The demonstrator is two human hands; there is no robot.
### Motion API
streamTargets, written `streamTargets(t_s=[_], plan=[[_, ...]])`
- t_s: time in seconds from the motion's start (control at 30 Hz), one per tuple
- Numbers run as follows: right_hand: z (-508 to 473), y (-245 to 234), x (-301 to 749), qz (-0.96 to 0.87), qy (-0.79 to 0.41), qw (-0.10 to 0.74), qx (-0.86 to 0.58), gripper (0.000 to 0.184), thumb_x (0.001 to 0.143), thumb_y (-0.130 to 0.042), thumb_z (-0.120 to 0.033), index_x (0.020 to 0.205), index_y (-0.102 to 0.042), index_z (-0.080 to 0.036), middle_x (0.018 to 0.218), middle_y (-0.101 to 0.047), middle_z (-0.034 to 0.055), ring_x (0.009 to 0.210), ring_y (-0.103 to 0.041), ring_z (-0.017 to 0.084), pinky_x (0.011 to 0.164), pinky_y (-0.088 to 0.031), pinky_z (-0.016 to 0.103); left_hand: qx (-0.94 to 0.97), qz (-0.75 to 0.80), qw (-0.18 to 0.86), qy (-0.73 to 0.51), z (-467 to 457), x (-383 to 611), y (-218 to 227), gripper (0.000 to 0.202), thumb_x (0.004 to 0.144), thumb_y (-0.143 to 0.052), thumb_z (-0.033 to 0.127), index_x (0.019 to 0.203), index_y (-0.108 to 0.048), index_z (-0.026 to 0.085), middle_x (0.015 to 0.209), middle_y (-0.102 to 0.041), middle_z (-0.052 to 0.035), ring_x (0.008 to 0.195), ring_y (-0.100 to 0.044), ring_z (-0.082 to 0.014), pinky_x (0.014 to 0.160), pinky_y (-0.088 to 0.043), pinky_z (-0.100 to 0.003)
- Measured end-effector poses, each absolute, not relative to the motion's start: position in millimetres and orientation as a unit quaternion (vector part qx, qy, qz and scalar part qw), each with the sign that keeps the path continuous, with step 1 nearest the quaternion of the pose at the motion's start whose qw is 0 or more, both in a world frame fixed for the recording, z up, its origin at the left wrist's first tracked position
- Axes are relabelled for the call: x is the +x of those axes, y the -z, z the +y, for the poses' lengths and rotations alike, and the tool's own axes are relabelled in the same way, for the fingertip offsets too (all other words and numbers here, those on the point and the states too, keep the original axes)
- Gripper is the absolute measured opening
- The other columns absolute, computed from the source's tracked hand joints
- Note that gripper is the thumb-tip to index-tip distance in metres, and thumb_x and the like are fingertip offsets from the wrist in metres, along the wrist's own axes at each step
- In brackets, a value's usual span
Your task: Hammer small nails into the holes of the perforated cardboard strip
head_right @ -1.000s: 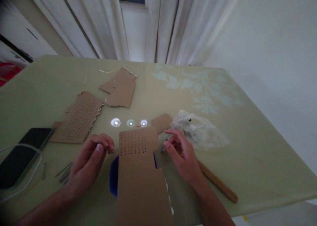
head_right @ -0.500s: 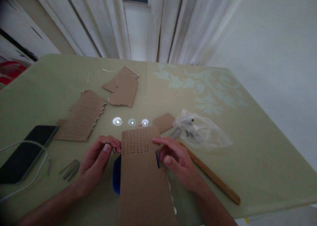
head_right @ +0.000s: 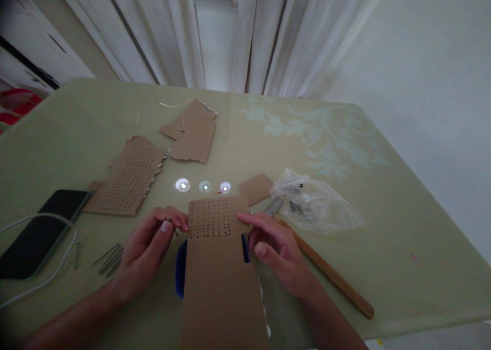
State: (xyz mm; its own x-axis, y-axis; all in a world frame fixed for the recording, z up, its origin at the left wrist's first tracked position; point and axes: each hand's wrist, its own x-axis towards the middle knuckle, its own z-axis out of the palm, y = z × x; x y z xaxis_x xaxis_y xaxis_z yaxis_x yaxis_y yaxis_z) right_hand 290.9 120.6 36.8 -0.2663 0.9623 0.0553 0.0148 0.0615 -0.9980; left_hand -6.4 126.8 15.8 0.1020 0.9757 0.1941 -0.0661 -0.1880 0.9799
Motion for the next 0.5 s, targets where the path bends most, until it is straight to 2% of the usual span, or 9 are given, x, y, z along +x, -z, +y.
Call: streamTargets(t_s=[0.5], plan=[[118.5,-35.8,290.3,-0.581,-0.536,0.442,-0.424,0.053,0.104,-0.07,-0.067,0.146,-0.079,-0.036,0.094,-0.07,0.0035,0.074,-0.063,0.018,0.067,-0.055,0.029,0.556,0.41,0.485,-0.536,127.7,-6.5,-15.8,0.02,0.117,-0.055,0.027,0.106,-0.072,0.026,0.099,-0.071,-0.0019,0.102,-0.068,-0.0161,0.096,-0.055,-0.025]])
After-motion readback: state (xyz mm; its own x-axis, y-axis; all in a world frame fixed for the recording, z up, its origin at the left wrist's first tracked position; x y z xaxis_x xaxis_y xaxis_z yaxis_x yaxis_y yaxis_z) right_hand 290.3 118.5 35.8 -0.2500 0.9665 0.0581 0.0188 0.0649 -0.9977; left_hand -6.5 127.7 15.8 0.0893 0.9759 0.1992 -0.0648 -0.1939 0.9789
